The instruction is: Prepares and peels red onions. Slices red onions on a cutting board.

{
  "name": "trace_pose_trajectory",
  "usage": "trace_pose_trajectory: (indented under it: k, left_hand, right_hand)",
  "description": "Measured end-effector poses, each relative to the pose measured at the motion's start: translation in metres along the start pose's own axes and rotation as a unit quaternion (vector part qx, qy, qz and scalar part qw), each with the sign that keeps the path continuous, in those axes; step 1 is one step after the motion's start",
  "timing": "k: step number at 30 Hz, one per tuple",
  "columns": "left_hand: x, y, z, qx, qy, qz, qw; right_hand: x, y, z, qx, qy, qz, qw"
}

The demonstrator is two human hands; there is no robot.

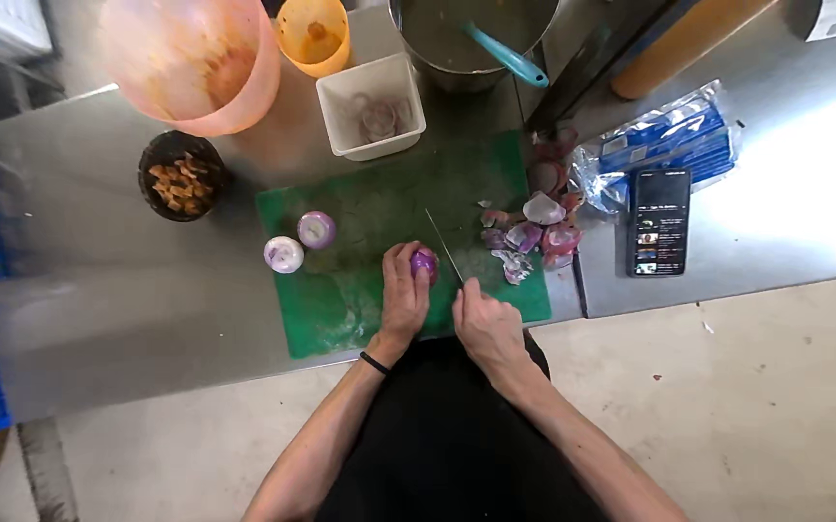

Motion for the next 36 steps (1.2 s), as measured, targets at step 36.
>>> trace_pose_trajectory:
  k: [36]
  left_hand:
    - [0.014, 0.009, 0.011, -0.110, -0.041, 0.048, 0.992]
  right_hand:
    - [0.013, 0.010, 0.007, 0.055, -0.018, -0.033, 0.998]
Point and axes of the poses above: each hand's wrist, its own y-axis towards the middle knuckle, its own z-axis out of the palm, x = y × z, the point moved 10 cm from there along y, towards the middle knuckle, and after that the axes turned 13 degrees about -z, right-handed, at the moved point
